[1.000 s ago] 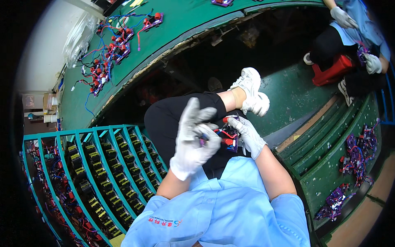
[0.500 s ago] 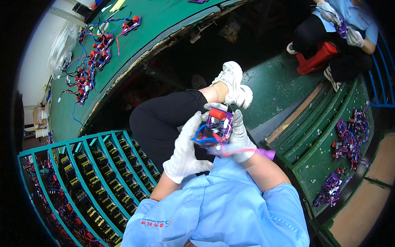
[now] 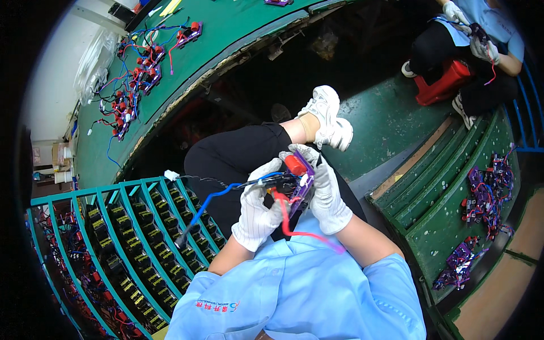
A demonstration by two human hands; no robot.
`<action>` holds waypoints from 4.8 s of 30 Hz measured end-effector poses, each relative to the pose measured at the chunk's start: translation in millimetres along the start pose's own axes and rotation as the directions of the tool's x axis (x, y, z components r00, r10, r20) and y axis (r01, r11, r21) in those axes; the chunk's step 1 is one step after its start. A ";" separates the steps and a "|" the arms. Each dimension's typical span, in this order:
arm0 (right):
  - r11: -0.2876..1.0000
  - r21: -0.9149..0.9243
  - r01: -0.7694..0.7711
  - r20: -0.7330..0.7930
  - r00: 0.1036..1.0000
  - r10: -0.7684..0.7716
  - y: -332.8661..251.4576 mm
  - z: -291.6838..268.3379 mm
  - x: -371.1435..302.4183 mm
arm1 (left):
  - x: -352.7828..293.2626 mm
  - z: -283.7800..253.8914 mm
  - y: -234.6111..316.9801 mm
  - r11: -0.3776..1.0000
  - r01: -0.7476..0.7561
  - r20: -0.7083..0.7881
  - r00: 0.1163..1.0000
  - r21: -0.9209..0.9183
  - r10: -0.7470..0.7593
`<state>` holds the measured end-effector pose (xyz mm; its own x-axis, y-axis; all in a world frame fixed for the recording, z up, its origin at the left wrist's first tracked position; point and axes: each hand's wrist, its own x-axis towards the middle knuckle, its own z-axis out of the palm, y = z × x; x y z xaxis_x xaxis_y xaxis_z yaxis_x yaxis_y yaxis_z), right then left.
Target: The person assembles electronic components and wiring harnesses onto a circuit board by hand.
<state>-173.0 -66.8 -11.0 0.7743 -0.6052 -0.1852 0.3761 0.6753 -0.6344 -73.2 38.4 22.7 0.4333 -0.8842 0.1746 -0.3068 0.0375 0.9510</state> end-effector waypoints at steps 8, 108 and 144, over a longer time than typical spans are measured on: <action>0.925 -0.378 -0.031 0.112 0.991 0.079 -33.9 16.0 -8.5 | 1.0 -5.6 1.7 0.350 0.375 0.154 0.839 -0.859 -0.522; 0.733 -0.643 0.222 0.122 0.975 -0.188 -18.2 26.1 -6.8 | 13.1 -6.3 19.8 0.809 0.384 -0.102 0.876 -0.446 -0.472; 0.850 -0.475 0.227 -0.021 0.963 -0.269 -26.4 29.0 -9.7 | 19.2 1.2 39.0 0.732 0.256 -0.142 0.890 -0.632 -0.434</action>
<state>-175.6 -66.5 29.3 0.6335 -0.7734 -0.0238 0.2540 0.2369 -0.9377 -77.9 22.3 62.9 0.6390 -0.7369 -0.2207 0.4215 0.0955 0.9018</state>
